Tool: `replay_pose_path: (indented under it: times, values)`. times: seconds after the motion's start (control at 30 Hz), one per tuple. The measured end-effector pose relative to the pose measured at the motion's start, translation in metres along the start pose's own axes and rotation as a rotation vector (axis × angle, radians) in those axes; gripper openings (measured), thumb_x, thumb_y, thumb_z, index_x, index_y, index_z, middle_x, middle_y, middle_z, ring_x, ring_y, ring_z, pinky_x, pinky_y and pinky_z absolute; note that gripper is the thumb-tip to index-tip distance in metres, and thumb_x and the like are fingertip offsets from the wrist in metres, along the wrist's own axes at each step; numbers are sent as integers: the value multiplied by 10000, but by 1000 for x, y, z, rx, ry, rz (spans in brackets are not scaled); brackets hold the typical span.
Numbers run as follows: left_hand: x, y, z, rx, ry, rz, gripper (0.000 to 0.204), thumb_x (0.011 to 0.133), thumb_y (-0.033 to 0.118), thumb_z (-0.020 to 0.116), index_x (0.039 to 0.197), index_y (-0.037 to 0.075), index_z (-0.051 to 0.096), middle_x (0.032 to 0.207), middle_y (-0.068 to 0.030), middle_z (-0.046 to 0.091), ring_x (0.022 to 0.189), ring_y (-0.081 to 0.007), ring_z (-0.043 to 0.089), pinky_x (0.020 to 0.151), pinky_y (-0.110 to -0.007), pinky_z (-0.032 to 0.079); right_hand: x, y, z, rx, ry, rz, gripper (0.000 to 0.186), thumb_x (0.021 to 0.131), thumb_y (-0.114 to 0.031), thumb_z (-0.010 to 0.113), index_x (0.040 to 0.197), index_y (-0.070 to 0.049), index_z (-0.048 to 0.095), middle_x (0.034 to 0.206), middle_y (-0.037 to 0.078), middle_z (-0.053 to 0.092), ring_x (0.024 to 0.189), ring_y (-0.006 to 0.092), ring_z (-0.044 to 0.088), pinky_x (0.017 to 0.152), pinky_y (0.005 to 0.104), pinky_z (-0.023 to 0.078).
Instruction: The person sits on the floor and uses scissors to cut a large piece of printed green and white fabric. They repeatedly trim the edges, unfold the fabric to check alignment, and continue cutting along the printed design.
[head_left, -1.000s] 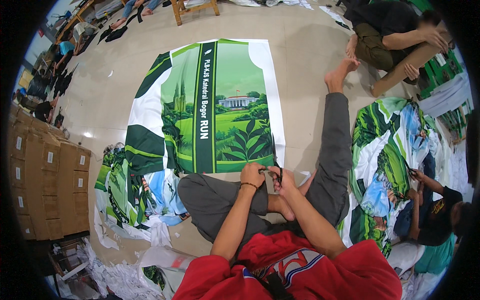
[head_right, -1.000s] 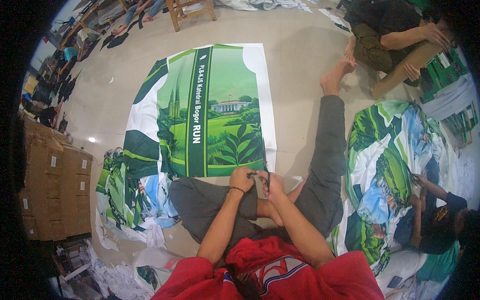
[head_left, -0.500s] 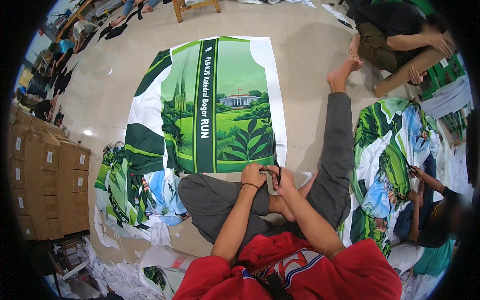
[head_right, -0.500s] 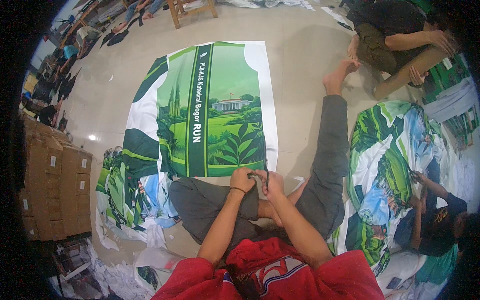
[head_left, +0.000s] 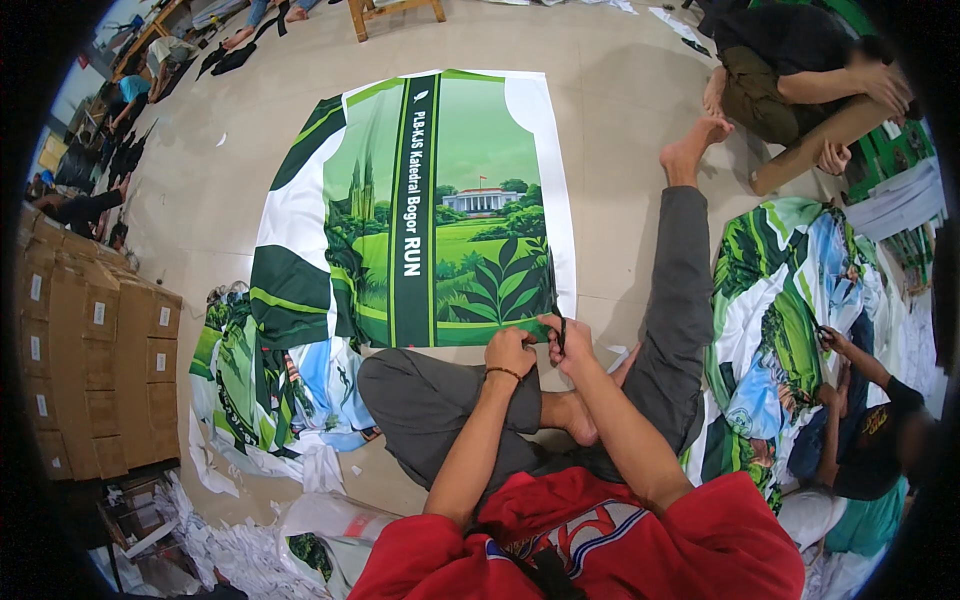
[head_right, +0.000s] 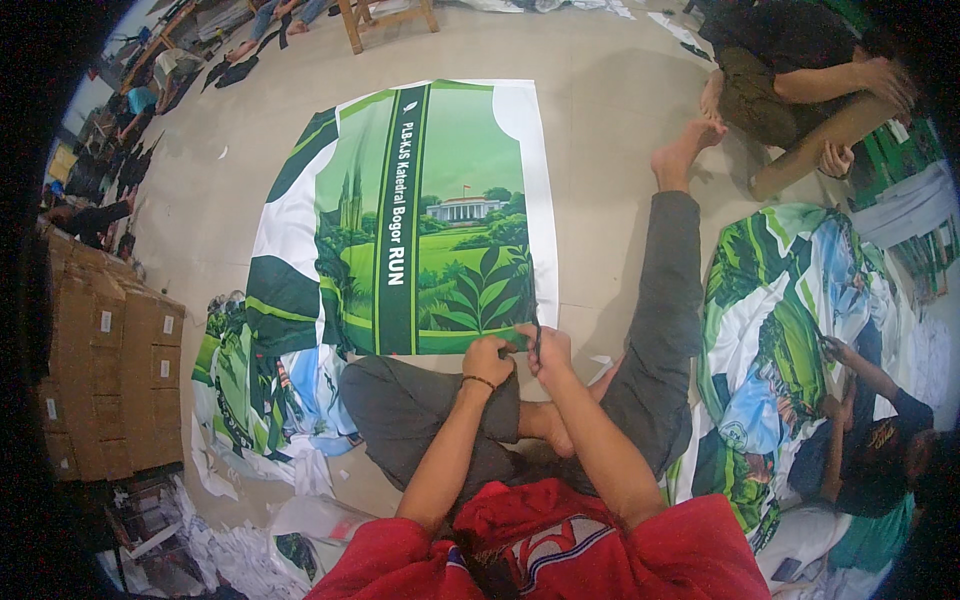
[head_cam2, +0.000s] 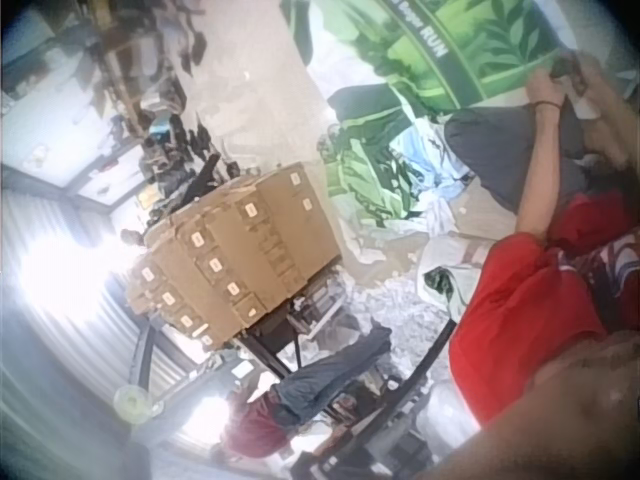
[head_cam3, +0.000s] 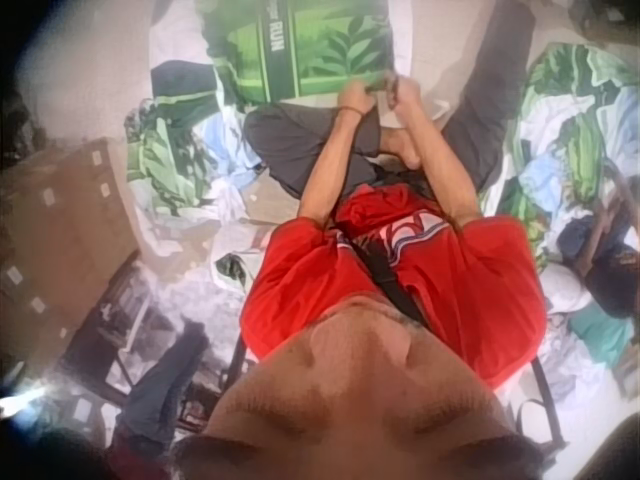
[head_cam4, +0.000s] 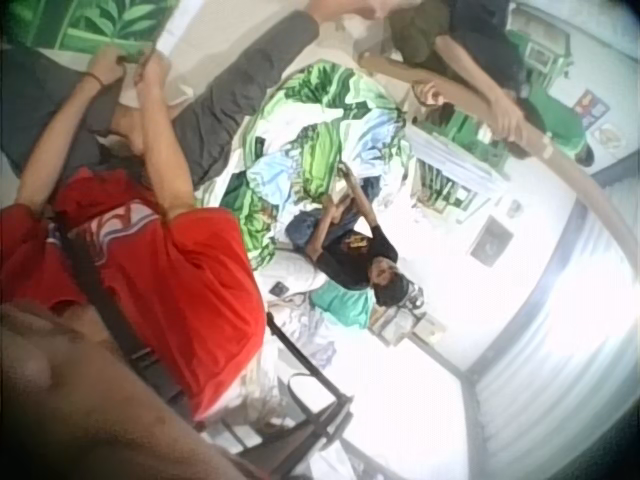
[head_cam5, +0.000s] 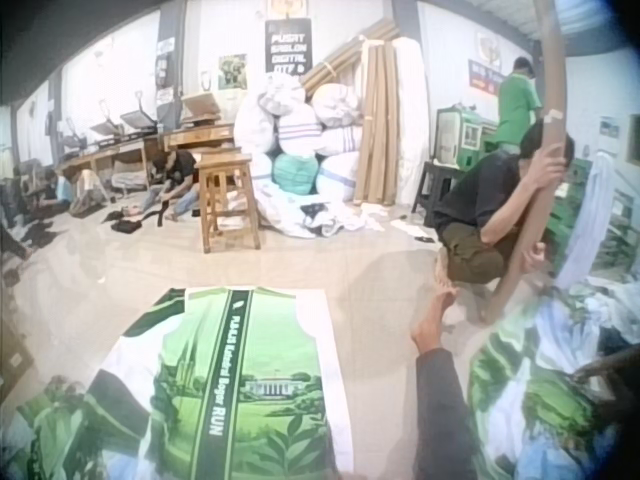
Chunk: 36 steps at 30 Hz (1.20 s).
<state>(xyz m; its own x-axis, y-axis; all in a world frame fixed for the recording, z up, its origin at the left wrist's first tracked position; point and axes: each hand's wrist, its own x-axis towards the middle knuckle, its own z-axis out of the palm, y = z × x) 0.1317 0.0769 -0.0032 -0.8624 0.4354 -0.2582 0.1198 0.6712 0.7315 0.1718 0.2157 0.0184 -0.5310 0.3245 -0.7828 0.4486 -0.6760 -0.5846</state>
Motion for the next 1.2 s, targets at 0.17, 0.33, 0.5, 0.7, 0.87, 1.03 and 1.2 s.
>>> replay_pose_path:
  times: [0.17, 0.33, 0.5, 0.7, 0.87, 1.03, 1.2]
  values:
    - [0, 5, -2, 29, 8, 10, 205, 703, 67, 668, 868, 112, 781, 927, -148, 702, 914, -362, 662, 839, -440, 534, 12, -11, 6, -48, 25, -22, 337, 723, -195, 842, 727, -115, 515, 605, -21, 481, 403, 78, 402, 331, 247, 269]
    - [-2, 6, -2, 32, 45, 32, 170, 714, 40, 676, 836, 106, 774, 905, -133, 699, 869, -348, 671, 787, -438, 547, 16, -10, 10, -60, -1, -37, 333, 717, -225, 836, 713, -132, 516, 574, -37, 469, 395, 67, 385, 339, 233, 246]
    - [0, 0, 2, 38, 61, 30, 171, 699, 47, 679, 830, 104, 772, 899, -130, 702, 869, -343, 673, 786, -437, 547, 24, -29, 18, -2, 10, -9, 269, 727, -181, 813, 745, -98, 558, 612, -20, 482, 408, 76, 385, 339, 237, 254]
    - [0, 5, 0, 33, 49, 40, 170, 699, 53, 679, 832, 104, 773, 898, -123, 706, 868, -337, 675, 788, -436, 548, 50, -29, 14, -74, -26, -91, 300, 703, -162, 850, 736, -103, 557, 604, -12, 496, 396, 81, 383, 339, 237, 257]
    - [-1, 3, -2, 13, 53, 22, 166, 704, 56, 676, 833, 97, 772, 914, -122, 711, 871, -334, 678, 796, -431, 549, 45, -44, 25, -37, 24, -2, 309, 684, -130, 866, 737, -102, 562, 620, -13, 493, 408, 80, 401, 340, 244, 268]
    - [2, 1, -1, 6, -1, -26, 159, 713, 85, 697, 853, 97, 772, 964, -142, 708, 940, -358, 660, 856, -438, 530, 53, -60, 37, -45, -1, -42, 311, 673, -126, 869, 769, -75, 577, 637, 3, 493, 419, 88, 409, 341, 253, 258]
    - [2, 3, -1, 3, -7, -14, 154, 715, 85, 697, 851, 94, 769, 953, -140, 703, 944, -361, 655, 855, -444, 526, 68, -57, 32, -77, -9, -65, 320, 666, -140, 871, 762, -73, 573, 646, 8, 496, 420, 92, 402, 342, 256, 251]
